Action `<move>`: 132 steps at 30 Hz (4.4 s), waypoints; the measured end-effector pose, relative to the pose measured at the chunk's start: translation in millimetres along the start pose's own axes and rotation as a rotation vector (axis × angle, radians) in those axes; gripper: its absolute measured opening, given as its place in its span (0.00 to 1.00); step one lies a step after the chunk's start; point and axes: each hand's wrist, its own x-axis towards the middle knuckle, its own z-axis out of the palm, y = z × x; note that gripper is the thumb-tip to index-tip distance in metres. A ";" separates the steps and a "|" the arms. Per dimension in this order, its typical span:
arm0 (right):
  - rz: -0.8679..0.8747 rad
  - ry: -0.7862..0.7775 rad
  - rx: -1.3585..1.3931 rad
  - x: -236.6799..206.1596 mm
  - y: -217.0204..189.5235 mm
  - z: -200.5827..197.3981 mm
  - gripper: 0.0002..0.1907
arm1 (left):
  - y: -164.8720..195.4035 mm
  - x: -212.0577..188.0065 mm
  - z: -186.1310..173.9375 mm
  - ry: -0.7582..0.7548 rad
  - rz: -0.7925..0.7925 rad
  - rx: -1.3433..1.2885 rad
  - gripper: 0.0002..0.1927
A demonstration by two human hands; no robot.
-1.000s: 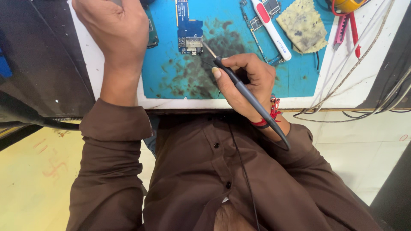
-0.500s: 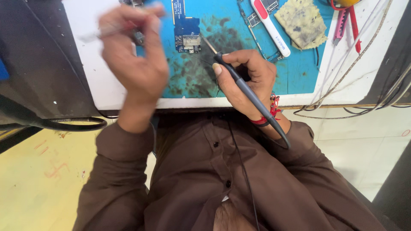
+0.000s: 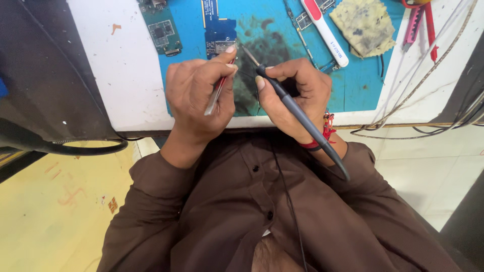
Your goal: The person uses a soldering iron and tweezers to solder components on a small blue circuit board. They repeatedly apply solder to specific points while holding the board steady with one hand and manipulating the soldering iron with the other.
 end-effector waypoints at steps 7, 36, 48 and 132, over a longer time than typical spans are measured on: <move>0.009 -0.015 -0.004 1.0 -2.1 0.2 0.09 | 2.2 -2.3 -3.4 -0.063 0.030 0.056 0.16; -0.051 -0.032 -0.047 2.4 -0.2 0.9 0.09 | 3.9 -1.4 2.1 0.016 -0.091 0.004 0.10; -0.003 -0.024 -0.038 4.9 -2.8 2.1 0.08 | 2.3 0.8 3.7 0.021 -0.102 -0.002 0.10; -0.009 -0.029 -0.047 4.2 -3.5 -0.3 0.08 | 3.7 -0.4 4.6 0.027 -0.142 -0.011 0.09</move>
